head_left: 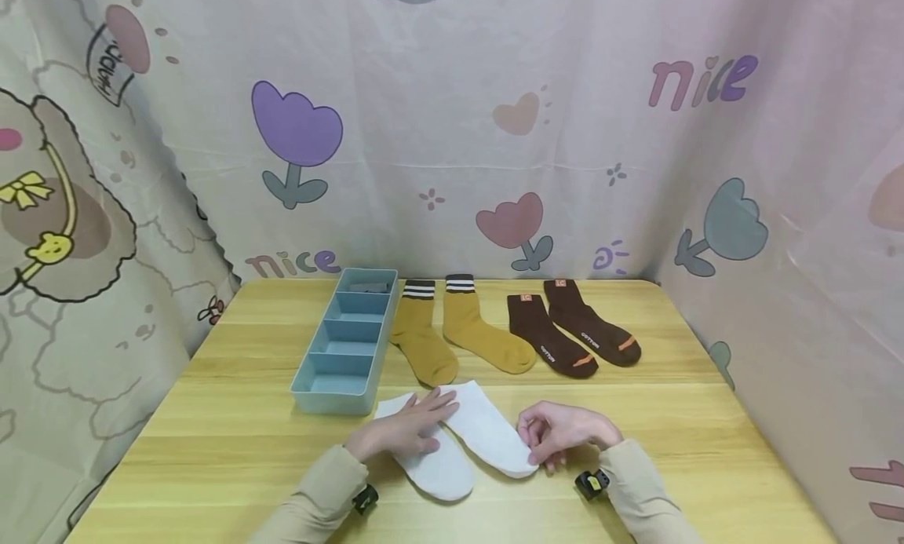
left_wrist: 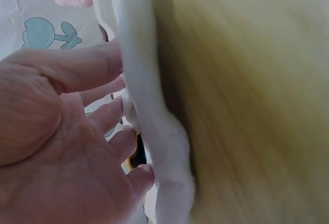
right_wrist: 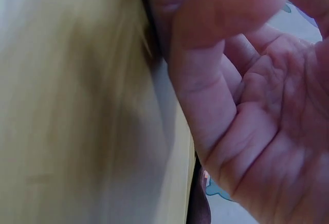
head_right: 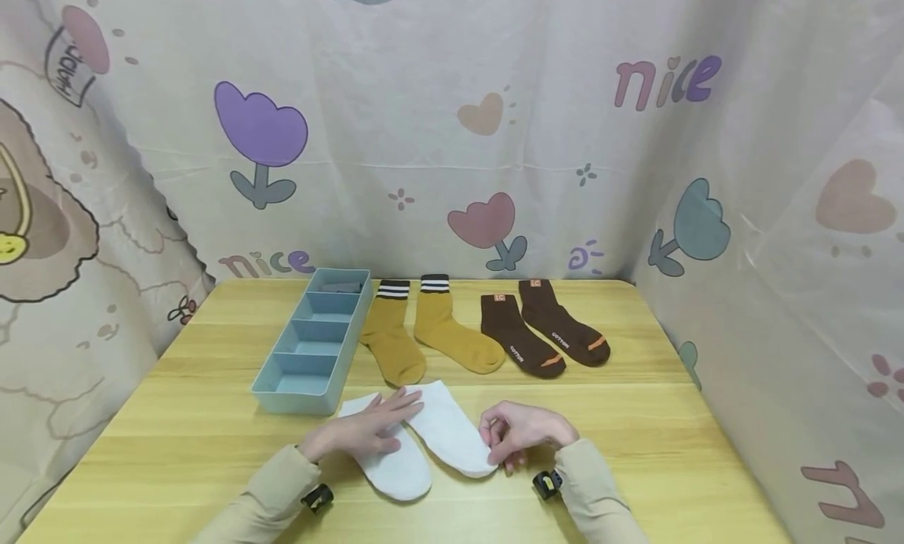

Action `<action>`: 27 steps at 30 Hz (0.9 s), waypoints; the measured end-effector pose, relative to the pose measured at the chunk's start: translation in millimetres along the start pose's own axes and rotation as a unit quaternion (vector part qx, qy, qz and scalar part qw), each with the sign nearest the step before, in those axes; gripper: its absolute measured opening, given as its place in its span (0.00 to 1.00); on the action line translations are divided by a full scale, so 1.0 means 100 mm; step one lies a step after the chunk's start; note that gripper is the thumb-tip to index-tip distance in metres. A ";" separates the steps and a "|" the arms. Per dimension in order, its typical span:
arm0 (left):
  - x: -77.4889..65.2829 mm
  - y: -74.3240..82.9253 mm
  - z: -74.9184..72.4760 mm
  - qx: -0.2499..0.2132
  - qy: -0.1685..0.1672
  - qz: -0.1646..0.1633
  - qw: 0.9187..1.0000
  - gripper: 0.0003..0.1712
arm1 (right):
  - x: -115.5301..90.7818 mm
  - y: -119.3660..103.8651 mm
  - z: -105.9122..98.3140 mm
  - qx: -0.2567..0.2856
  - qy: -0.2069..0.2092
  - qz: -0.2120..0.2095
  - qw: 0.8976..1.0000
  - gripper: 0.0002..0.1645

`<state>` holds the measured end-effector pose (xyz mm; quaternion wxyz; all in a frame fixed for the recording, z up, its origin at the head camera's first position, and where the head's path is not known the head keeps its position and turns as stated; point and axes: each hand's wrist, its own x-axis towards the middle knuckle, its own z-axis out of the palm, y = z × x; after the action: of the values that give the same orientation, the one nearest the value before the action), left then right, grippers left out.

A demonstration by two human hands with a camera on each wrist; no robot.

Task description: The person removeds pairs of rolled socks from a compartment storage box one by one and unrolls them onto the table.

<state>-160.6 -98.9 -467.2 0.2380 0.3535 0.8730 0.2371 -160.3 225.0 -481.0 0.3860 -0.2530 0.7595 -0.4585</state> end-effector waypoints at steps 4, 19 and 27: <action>0.00 0.01 0.00 0.001 0.000 0.004 1.000 0.39 | 0.01 0.01 0.00 -0.003 -0.002 0.000 1.000 0.12; 0.04 0.08 0.02 -0.014 -0.017 0.001 1.000 0.38 | -0.07 0.00 -0.05 0.001 -0.017 -0.005 1.000 0.13; 0.06 0.08 0.03 -0.014 -0.023 -0.001 1.000 0.39 | -0.08 0.00 -0.06 -0.001 -0.006 -0.003 1.000 0.14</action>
<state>-158.9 -88.1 -466.0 0.2634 0.3546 0.8643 0.2406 -160.5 233.7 -477.0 0.3892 -0.2581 0.7568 -0.4572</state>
